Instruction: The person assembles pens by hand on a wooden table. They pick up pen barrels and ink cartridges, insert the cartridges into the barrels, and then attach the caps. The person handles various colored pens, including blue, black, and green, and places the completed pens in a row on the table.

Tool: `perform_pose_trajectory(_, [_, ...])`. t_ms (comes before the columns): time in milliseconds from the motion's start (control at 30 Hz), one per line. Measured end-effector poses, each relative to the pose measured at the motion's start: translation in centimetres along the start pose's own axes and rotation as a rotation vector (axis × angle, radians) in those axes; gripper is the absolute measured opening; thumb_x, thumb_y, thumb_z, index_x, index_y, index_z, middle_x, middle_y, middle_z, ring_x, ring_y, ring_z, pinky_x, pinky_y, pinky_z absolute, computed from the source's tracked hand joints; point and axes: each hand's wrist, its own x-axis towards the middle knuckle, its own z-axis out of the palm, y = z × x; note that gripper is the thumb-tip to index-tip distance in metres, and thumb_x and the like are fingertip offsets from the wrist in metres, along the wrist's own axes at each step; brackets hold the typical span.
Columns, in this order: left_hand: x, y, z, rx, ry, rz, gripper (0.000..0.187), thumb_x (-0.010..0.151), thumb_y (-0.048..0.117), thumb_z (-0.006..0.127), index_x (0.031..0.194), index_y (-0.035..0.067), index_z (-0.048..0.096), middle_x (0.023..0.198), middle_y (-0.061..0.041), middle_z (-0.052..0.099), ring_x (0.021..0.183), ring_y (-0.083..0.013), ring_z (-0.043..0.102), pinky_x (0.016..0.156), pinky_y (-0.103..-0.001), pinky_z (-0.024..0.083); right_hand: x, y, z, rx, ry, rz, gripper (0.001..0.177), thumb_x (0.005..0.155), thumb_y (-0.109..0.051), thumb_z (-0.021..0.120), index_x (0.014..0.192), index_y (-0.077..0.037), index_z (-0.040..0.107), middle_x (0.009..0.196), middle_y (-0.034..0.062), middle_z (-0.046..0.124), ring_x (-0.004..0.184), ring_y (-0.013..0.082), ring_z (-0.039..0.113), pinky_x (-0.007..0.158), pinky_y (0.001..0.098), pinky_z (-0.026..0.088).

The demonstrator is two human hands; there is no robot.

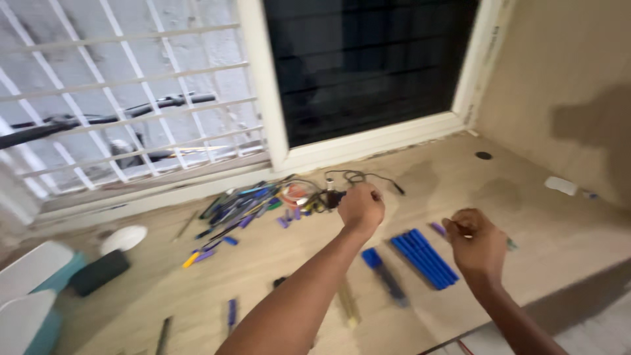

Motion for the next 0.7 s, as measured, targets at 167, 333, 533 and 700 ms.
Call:
perform_pose_trajectory(167, [-0.7,-5.4,-5.3,0.021,0.091,-0.076,0.013,0.082,0.017,0.065,0.078,0.021,0.077,0.088,-0.013,0.077,0.085,-0.0367,0.073,0.076,-0.047,0.058,-0.7,-5.2,4.2,0.007,-0.183,0.004,0.018,0.089,-0.013,0.076,0.092,0.002,0.069,0.076,0.0132,0.075,0.068,0.0162,0.074,0.063,0.0318,0.055])
perform_pose_trajectory(333, [-1.3,-12.6,-10.5,0.176,0.245,-0.248,0.015,0.088,0.029,0.069,0.082,0.017,0.075,0.089,-0.012,0.074,0.085,-0.0380,0.071,0.073,-0.051,0.056,-1.5,-8.1,8.6,0.192,-0.318,0.164,0.021,0.091,-0.015,0.074,0.093,0.004,0.068,0.072,0.0126,0.074,0.064,0.0164,0.073,0.057,0.0324,0.055])
perform_pose_trajectory(533, [-4.1,-19.6,-15.3,0.096,0.387,-0.337,0.008,0.084,0.018,0.068,0.087,0.019,0.075,0.091,-0.005,0.076,0.091,-0.0314,0.072,0.074,-0.046,0.056,-2.7,-9.2,14.0,0.218,-0.475,0.190,0.019,0.090,-0.016,0.074,0.092,0.004,0.073,0.069,0.0122,0.075,0.061,0.0155,0.071,0.059,0.0298,0.055])
perform_pose_trajectory(700, [-5.7,-22.4,-17.3,0.049,0.470,-0.360,0.015,0.082,0.009,0.068,0.092,0.019,0.073,0.090,-0.003,0.077,0.090,-0.0267,0.073,0.074,-0.042,0.055,-3.8,-8.2,18.3,0.352,-0.646,0.186,0.014,0.085,-0.009,0.073,0.091,0.003,0.078,0.071,0.0099,0.076,0.062,0.0143,0.070,0.059,0.0304,0.059])
